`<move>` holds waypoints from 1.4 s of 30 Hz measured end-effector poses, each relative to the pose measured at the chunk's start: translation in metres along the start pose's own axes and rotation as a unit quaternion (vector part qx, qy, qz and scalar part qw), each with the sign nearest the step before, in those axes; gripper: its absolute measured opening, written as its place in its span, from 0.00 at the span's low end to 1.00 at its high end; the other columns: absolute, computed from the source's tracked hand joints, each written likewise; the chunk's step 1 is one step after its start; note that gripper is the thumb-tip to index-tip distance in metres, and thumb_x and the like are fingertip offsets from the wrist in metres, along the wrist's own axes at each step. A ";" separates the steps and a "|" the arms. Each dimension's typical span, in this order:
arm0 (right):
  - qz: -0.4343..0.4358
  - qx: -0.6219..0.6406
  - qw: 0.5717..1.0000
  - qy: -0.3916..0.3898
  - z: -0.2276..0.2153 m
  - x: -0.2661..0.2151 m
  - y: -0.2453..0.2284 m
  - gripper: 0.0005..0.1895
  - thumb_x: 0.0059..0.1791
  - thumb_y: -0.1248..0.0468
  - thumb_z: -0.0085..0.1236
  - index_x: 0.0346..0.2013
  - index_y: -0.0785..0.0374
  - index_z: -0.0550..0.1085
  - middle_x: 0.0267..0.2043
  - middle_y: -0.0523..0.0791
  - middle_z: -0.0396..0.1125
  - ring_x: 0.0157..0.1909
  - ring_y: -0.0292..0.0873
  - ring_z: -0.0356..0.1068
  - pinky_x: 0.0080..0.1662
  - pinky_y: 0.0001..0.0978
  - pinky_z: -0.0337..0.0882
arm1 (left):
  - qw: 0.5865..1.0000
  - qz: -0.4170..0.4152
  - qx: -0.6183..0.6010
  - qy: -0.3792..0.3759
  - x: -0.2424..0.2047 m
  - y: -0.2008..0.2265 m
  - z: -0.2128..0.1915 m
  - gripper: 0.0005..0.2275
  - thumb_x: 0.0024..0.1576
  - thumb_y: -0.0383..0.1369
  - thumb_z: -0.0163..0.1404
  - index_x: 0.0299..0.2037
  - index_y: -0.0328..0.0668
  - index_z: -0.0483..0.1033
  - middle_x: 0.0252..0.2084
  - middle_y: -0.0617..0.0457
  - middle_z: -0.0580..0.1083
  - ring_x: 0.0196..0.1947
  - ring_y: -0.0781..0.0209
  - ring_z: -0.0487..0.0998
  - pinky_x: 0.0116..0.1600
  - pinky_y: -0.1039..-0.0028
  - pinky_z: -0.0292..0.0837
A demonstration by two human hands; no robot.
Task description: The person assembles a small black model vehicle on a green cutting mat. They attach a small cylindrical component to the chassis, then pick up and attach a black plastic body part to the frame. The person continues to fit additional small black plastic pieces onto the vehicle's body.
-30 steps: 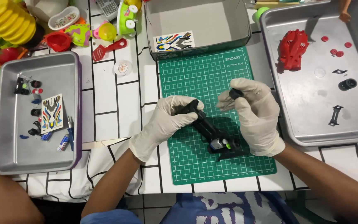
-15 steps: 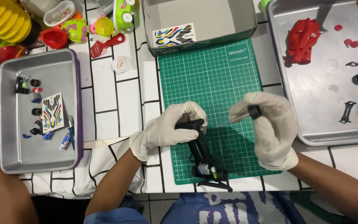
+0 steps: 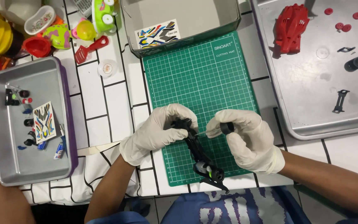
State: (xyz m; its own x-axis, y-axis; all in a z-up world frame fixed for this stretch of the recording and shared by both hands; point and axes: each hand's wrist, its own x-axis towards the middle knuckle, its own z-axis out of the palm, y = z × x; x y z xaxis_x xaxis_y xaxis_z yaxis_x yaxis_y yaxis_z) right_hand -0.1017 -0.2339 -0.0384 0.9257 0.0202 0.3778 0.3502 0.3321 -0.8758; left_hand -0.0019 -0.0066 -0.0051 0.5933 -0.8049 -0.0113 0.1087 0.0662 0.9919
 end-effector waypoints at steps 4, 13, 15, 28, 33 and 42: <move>0.018 -0.025 0.999 -0.013 0.004 0.000 -0.010 0.15 0.53 0.71 0.46 0.55 0.65 0.68 0.46 0.52 0.73 0.44 0.46 0.79 0.48 0.35 0.87 | 1.000 -0.002 -0.016 0.005 -0.002 -0.006 0.000 0.10 0.59 0.33 0.58 0.47 0.44 0.76 0.43 0.51 0.78 0.45 0.59 0.80 0.52 0.70 0.79; -0.056 -0.193 0.980 0.009 0.021 0.018 -0.019 0.15 0.46 0.73 0.59 0.46 0.77 0.75 0.41 0.57 0.76 0.39 0.51 0.80 0.42 0.41 0.83 | 0.992 -0.044 -0.061 0.102 0.004 -0.008 0.012 0.16 0.50 0.20 0.62 0.49 0.34 0.80 0.38 0.49 0.82 0.40 0.63 0.83 0.50 0.73 0.79; 0.016 -0.165 0.984 0.072 0.031 0.026 -0.024 0.15 0.48 0.79 0.52 0.49 0.79 0.73 0.38 0.57 0.75 0.37 0.49 0.79 0.42 0.41 0.83 | 0.989 -0.037 -0.067 0.127 0.005 -0.019 0.007 0.19 0.47 0.25 0.67 0.49 0.32 0.80 0.40 0.45 0.83 0.40 0.62 0.83 0.49 0.73 0.80; 0.184 -0.074 0.955 0.221 0.015 0.049 -0.009 0.15 0.54 0.71 0.48 0.56 0.68 0.69 0.51 0.58 0.74 0.46 0.49 0.78 0.48 0.38 0.81 | 0.942 0.003 -0.247 0.228 0.010 -0.034 0.007 0.25 0.46 0.24 0.68 0.55 0.30 0.77 0.46 0.48 0.80 0.45 0.61 0.82 0.51 0.74 0.82; 0.204 0.004 0.954 0.218 0.016 0.047 -0.008 0.17 0.53 0.65 0.51 0.56 0.67 0.68 0.51 0.61 0.74 0.43 0.50 0.80 0.42 0.37 0.83 | 0.947 0.005 -0.098 0.305 0.011 -0.064 -0.001 0.18 0.46 0.20 0.68 0.48 0.33 0.82 0.42 0.42 0.83 0.42 0.58 0.84 0.49 0.70 0.82; 0.255 0.047 0.933 0.249 -0.006 0.036 0.014 0.10 0.54 0.67 0.53 0.50 0.66 0.72 0.43 0.51 0.75 0.40 0.42 0.78 0.45 0.30 0.80 | 0.956 0.091 -0.025 0.276 0.023 -0.001 0.044 0.27 0.38 0.34 0.74 0.51 0.46 0.83 0.41 0.54 0.81 0.37 0.69 0.81 0.47 0.77 0.78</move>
State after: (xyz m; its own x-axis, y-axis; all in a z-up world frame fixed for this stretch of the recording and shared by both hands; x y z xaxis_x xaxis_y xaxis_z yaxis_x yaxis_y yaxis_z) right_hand -0.0625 -0.2338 -0.0383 0.9286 -0.2353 -0.2869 -0.1456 0.4802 -0.8650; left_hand -0.0236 -0.0513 -0.0002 0.9356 -0.3435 0.0820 -0.0068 0.2146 0.9767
